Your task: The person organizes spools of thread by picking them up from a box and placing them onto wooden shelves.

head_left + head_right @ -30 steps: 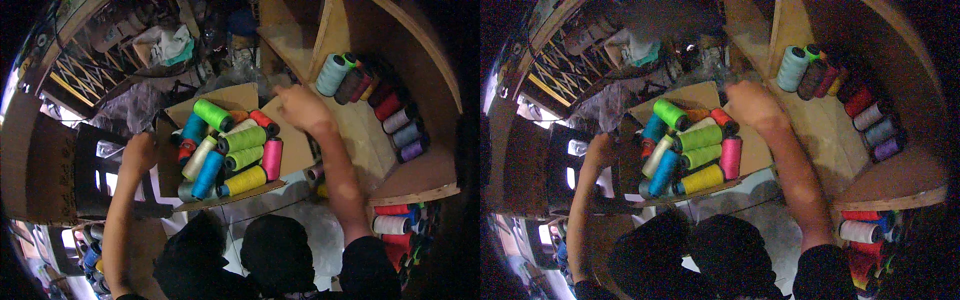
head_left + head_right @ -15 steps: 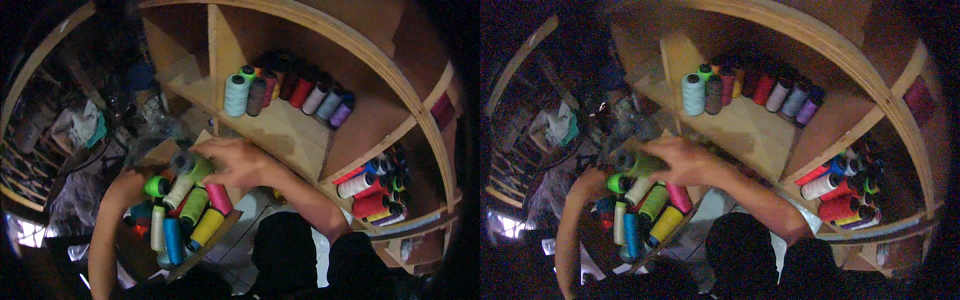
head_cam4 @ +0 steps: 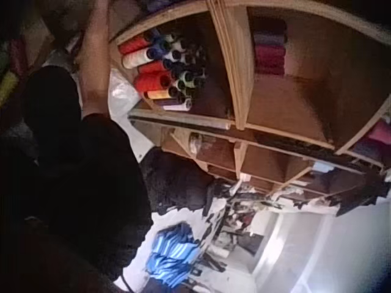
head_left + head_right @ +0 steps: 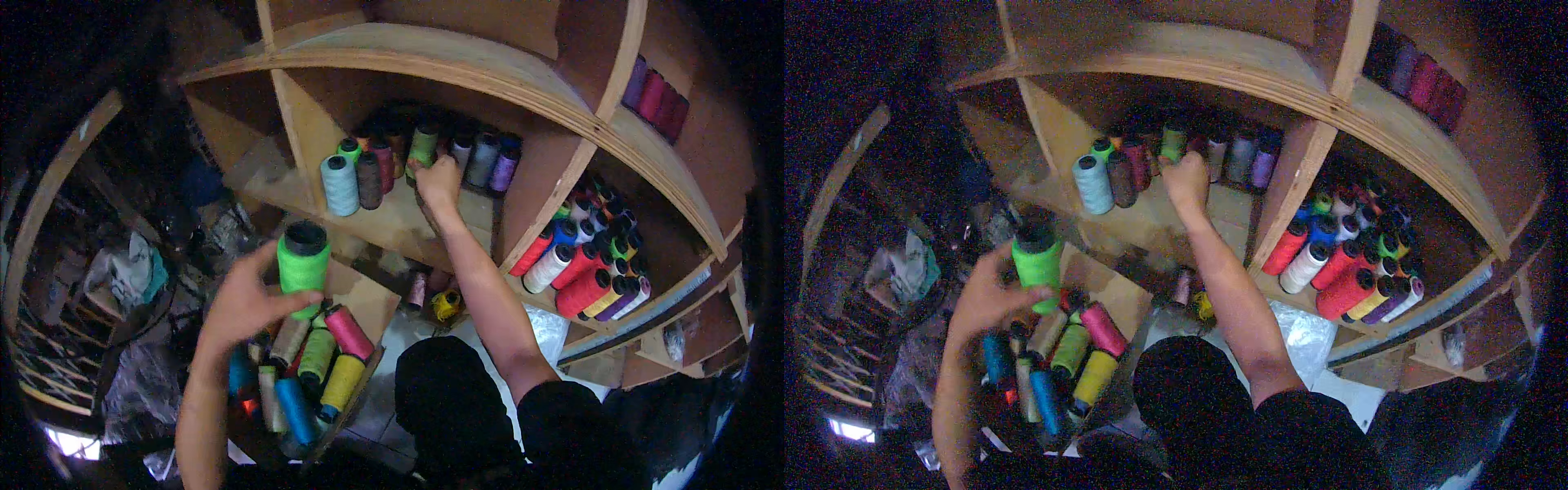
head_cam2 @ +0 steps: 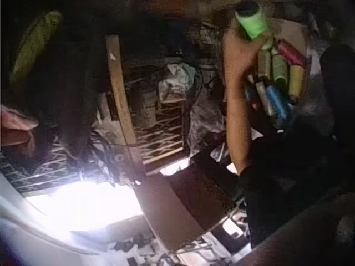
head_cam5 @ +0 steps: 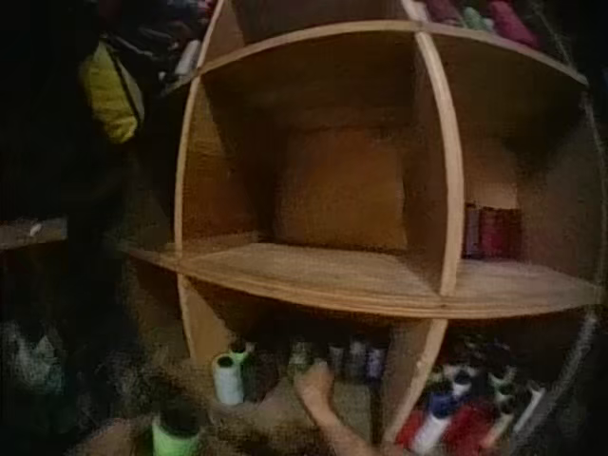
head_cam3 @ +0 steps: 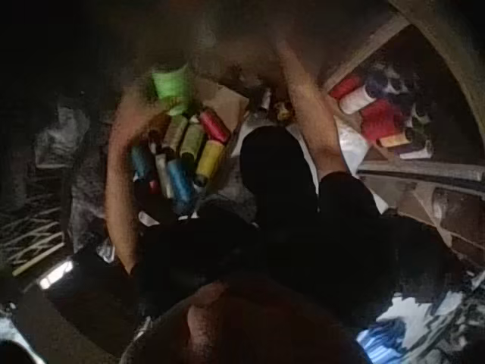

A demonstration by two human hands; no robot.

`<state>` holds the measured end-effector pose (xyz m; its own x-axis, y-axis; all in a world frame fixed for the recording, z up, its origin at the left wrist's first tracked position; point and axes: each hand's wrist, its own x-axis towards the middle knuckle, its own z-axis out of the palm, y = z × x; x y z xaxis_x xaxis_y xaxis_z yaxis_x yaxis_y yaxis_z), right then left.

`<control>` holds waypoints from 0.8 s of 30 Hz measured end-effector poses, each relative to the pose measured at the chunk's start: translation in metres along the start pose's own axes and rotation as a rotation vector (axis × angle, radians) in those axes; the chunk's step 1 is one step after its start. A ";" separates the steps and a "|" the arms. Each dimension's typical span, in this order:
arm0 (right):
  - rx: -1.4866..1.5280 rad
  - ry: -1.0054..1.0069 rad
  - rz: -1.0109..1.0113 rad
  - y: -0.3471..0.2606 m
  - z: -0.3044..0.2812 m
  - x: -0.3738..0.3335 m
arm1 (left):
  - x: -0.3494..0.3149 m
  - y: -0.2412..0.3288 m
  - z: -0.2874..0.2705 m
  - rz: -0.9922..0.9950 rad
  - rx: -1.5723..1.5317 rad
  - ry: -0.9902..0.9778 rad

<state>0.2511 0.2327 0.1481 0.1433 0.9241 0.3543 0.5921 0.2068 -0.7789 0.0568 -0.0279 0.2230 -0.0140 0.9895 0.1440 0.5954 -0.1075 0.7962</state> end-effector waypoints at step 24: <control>-0.167 0.449 0.020 0.098 -0.008 0.009 | -0.031 -0.036 0.021 -0.190 -0.278 0.043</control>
<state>0.3162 0.2587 0.0793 0.4627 0.6898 0.5568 0.6997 0.1016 -0.7072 0.0524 -0.0522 0.1775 -0.1412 0.9900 -0.0020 0.3373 0.0500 0.9401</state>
